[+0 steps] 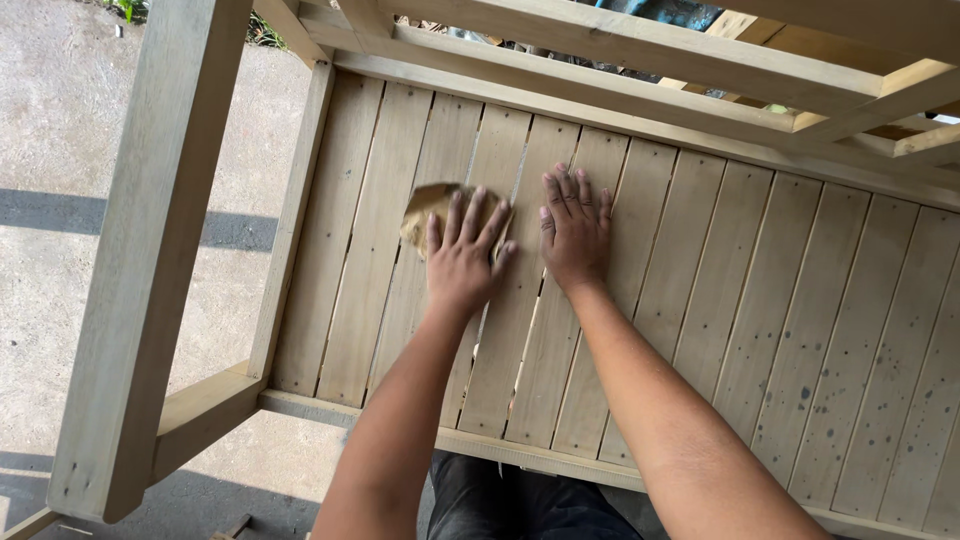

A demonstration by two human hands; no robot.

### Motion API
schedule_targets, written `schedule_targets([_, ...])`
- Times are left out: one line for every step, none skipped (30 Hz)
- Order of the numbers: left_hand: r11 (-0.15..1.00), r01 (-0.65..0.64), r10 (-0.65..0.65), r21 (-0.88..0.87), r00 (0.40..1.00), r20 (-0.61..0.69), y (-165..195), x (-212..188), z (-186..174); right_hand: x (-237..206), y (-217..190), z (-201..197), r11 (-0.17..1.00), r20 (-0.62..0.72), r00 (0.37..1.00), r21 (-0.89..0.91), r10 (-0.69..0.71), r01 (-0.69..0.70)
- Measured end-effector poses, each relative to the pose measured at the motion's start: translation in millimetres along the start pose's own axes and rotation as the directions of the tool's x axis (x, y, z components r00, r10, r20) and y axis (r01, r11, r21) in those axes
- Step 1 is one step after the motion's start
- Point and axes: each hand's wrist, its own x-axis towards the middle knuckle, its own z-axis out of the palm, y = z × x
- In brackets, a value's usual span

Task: The person sands the surface of a wooden bench with a sanding block, moving methodically across the slats and edges. The person uses both hands to apply pressure and maintain control of the sanding block while working on the bench.

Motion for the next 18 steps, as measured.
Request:
schedule_targets([0.999, 0.033, -0.033, -0.006, 0.999, -0.007, 6, 18, -6, 0, 1, 0, 1.0, -0.005, 1.0, 0.019, 0.0, 0.0])
schedule_targets([0.998, 0.064, -0.064, -0.014, 0.998, -0.01, 12, 24, -8, 1, 2, 0, 0.999, -0.008, 1.0, 0.037, 0.003, -0.003])
schedule_targets([0.995, 0.094, -0.094, -0.026, 0.995, -0.011, 21, 20, -14, 1, 3, -1, 0.999, -0.009, 1.0, 0.051, 0.008, -0.007])
schedule_targets([1.0, 0.024, -0.024, -0.011, 1.0, -0.013, 29, 7, -20, 3, 4, -2, 0.994, -0.022, 1.0, 0.11, 0.021, -0.018])
schedule_targets([0.999, -0.044, 0.044, 0.005, 0.999, -0.012, 39, -16, -24, 2, 5, -5, 0.985, -0.03, 0.999, 0.169, 0.034, -0.029])
schedule_targets([0.996, -0.088, 0.088, -0.006, 0.995, 0.04, 48, -45, -27, 0, 6, -8, 0.973, -0.04, 0.998, 0.228, 0.046, -0.036])
schedule_targets([0.991, -0.132, 0.133, -0.017, 0.987, 0.085, 54, -69, -29, -4, 9, -9, 0.971, -0.043, 0.999, 0.238, 0.021, -0.011])
schedule_targets([0.991, -0.131, 0.132, -0.025, 0.988, 0.078, 57, -85, -29, -10, 12, -12, 0.967, -0.047, 0.999, 0.253, 0.0, 0.012])
schedule_targets([0.991, -0.134, 0.136, -0.028, 0.987, 0.081, 59, -92, -28, -17, 13, -14, 0.962, -0.051, 0.999, 0.274, -0.01, 0.023])
schedule_targets([0.99, -0.139, 0.142, -0.037, 0.986, 0.09, 60, -89, -25, -28, 13, -17, 0.985, -0.022, 1.0, 0.173, -0.012, 0.015])
schedule_targets([0.991, -0.118, 0.121, -0.056, 0.991, 0.052, 60, -78, -21, -41, 15, -21, 0.998, 0.01, 1.0, 0.063, -0.013, 0.012])
schedule_targets([0.992, -0.098, 0.099, -0.077, 0.995, 0.011, 59, -53, -16, -52, 18, -24, 0.999, 0.04, 0.999, -0.05, -0.013, 0.015])
schedule_targets([0.997, -0.036, 0.035, -0.072, 0.999, -0.017, 60, -23, -11, -62, 19, -25, 0.999, 0.043, 0.999, -0.047, 0.012, -0.01])
schedule_targets([0.997, 0.03, -0.033, -0.068, 0.998, -0.046, 62, 7, -7, -70, 20, -25, 0.999, 0.047, 0.998, -0.043, 0.033, -0.031])
schedule_targets([0.995, 0.073, -0.074, -0.065, 0.997, -0.015, 65, 33, -4, -76, 21, -25, 0.998, 0.052, 0.997, -0.035, 0.048, -0.046])
schedule_targets([0.992, 0.116, -0.116, -0.057, 0.993, 0.011, 70, 47, -6, -79, 22, -23, 0.997, 0.054, 0.996, -0.052, 0.068, -0.065])
schedule_targets([0.997, 0.08, -0.08, -0.001, 0.996, -0.035, 74, 51, -5, -80, 23, -22, 0.994, 0.058, 0.994, -0.069, 0.088, -0.084])
schedule_targets([0.997, 0.046, -0.042, 0.055, 0.997, -0.071, 77, 46, -1, -81, 23, -20, 0.99, 0.067, 0.991, -0.087, 0.116, -0.11])
